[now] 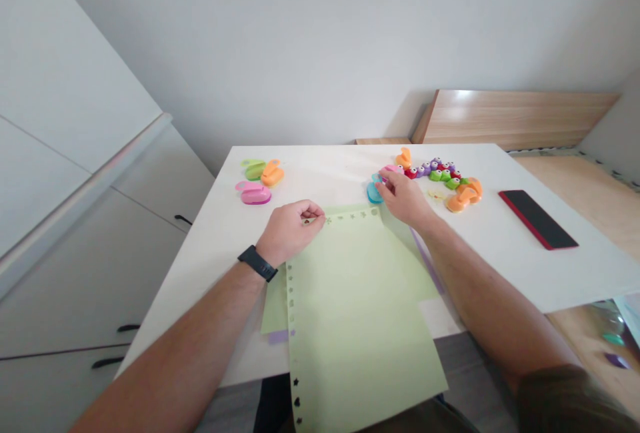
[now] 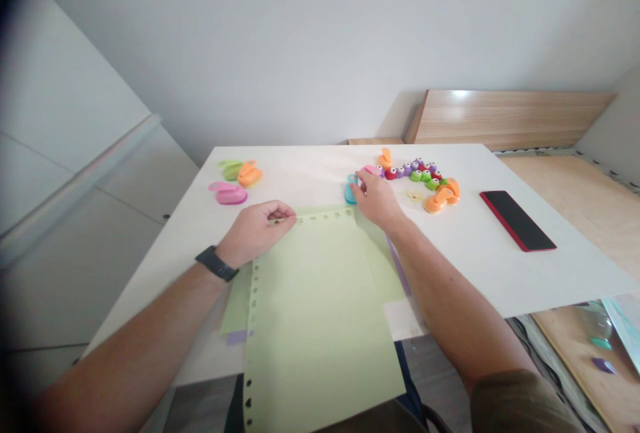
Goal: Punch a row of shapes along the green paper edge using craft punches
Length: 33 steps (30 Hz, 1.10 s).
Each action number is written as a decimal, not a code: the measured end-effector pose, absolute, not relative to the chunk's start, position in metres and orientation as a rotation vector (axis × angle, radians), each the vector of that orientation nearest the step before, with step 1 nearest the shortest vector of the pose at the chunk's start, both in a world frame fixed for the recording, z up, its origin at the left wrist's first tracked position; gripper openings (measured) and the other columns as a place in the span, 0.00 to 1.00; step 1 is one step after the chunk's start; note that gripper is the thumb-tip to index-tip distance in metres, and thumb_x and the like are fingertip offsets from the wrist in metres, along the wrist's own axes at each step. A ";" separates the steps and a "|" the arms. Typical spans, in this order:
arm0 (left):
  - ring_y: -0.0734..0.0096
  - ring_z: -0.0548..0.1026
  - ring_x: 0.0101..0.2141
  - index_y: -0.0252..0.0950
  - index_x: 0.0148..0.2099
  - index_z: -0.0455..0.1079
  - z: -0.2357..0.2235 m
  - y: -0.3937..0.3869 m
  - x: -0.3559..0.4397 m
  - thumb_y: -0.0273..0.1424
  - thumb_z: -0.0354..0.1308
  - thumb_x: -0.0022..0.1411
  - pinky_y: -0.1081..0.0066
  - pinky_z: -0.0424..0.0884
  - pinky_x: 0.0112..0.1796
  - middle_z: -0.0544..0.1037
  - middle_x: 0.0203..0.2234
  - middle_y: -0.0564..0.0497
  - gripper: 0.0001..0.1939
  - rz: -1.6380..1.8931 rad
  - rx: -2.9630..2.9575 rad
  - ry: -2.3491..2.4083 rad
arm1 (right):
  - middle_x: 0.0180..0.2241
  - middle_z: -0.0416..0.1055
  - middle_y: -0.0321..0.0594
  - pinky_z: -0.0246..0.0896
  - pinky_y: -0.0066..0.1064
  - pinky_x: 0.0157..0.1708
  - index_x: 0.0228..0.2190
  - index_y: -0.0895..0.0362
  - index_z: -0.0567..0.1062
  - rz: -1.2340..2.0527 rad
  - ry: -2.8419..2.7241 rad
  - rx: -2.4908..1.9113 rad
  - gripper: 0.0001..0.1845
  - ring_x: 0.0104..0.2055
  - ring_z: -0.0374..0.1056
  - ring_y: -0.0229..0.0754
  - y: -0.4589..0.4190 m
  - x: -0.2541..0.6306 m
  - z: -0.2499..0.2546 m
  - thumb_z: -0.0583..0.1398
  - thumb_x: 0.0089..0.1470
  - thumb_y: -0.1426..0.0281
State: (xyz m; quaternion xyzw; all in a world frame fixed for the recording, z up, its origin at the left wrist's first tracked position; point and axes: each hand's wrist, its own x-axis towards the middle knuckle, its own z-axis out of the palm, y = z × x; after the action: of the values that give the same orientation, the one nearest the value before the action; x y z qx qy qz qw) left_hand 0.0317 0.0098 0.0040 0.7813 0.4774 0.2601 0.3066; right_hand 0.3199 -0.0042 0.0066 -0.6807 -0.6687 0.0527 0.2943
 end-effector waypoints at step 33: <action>0.65 0.79 0.36 0.40 0.36 0.76 0.008 0.012 0.025 0.41 0.59 0.57 0.69 0.72 0.38 0.83 0.34 0.51 0.12 0.646 2.043 1.305 | 0.31 0.78 0.41 0.58 0.34 0.32 0.30 0.54 0.80 0.088 -1.934 -2.212 0.09 0.32 0.71 0.45 -0.021 0.382 0.039 0.59 0.53 0.65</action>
State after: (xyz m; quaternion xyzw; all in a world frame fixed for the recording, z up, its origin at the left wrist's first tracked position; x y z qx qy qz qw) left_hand 0.0246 0.0120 0.0078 0.7740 0.4945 0.2445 0.3109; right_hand 0.3816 -0.0214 0.0394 -0.7487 -0.6546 0.0299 0.1006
